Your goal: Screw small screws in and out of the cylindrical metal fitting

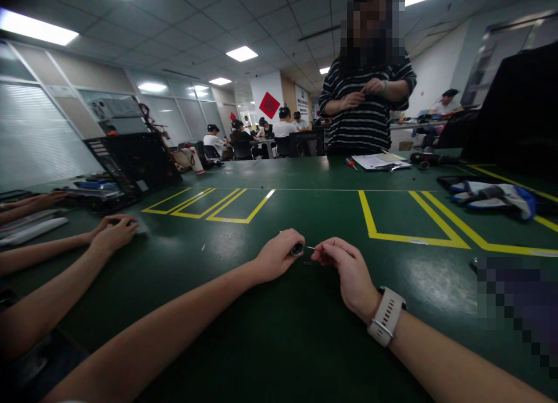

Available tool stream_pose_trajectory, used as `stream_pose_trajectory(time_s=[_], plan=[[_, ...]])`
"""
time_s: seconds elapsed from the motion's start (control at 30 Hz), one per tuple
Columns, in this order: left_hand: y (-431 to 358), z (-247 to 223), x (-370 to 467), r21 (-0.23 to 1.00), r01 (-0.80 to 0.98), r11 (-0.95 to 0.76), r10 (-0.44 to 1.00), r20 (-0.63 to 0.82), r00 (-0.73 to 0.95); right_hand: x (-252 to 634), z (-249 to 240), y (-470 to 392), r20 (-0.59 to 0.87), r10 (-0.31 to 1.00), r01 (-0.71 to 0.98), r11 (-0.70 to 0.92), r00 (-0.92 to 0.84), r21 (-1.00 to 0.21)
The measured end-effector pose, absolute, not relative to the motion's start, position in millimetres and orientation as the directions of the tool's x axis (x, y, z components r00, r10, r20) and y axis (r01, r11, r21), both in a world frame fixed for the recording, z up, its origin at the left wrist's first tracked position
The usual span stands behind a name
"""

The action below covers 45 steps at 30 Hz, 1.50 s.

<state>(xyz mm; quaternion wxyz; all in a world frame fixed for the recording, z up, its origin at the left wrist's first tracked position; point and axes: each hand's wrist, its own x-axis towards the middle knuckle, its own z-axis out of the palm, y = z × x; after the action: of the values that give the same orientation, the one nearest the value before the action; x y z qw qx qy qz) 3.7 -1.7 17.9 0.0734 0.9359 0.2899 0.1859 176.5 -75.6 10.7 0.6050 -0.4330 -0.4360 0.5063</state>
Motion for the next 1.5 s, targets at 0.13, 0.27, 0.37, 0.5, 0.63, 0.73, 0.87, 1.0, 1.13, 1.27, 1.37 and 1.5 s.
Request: stream_pose_trajectory(time_s=[0.13,0.27,0.37,0.5,0.63,0.73,0.87,1.0,1.13,1.27,1.37,1.5], plan=[[-4.8,19.8,4.4,0.193,0.555,-0.809,0.588,0.272,0.762,176.8,8.1,-75.3,0.112,0.99,-0.159,0.123,0.081,-0.98],[-5.3,21.2,4.6,0.207,0.561,-0.801,0.598,0.245,0.763,179.2,5.4,-72.8,0.085,0.995,-0.202,0.093,0.048,-0.975],[-4.1,20.3,4.2,0.222,0.547,-0.807,0.589,0.25,0.768,180.3,5.9,-71.4,0.054,0.997,-0.246,0.066,0.053,-0.967],[-2.6,18.6,3.4,0.234,0.508,-0.829,0.558,0.275,0.783,179.3,10.2,-71.9,0.031,0.997,-0.28,0.051,0.075,-0.959],[-3.1,19.1,2.7,0.258,0.489,-0.834,0.548,0.275,0.79,178.8,13.3,-72.7,0.008,0.996,-0.296,0.034,0.088,-0.954],[-3.9,20.1,2.6,0.269,0.491,-0.829,0.554,0.269,0.788,180.2,11.6,-72.3,0.014,0.997,-0.289,0.036,0.074,-0.957],[-3.8,20.4,2.5,0.278,0.491,-0.826,0.558,0.269,0.785,181.9,7.3,-70.8,0.017,0.998,-0.298,0.034,0.06,-0.954],[-2.8,20.1,2.2,0.301,0.473,-0.828,0.552,0.287,0.783,182.8,5.1,-69.9,0.019,0.999,-0.316,0.033,0.046,-0.948],[-2.2,19.8,2.0,0.323,0.463,-0.826,0.553,0.3,0.777,183.3,5.6,-70.6,0.018,0.999,-0.328,0.026,0.026,-0.944],[-1.7,19.0,2.0,0.333,0.46,-0.823,0.556,0.306,0.773,182.5,7.6,-71.2,0.007,0.999,-0.334,0.019,0.037,-0.942],[-0.8,17.8,2.0,0.337,0.449,-0.828,0.548,0.31,0.777,182.0,7.9,-70.6,0.009,0.999,-0.335,0.023,0.044,-0.942],[0.4,16.2,1.9,0.331,0.437,-0.836,0.535,0.321,0.781,181.8,7.1,-70.1,0.006,0.999,-0.338,0.023,0.05,-0.941]])
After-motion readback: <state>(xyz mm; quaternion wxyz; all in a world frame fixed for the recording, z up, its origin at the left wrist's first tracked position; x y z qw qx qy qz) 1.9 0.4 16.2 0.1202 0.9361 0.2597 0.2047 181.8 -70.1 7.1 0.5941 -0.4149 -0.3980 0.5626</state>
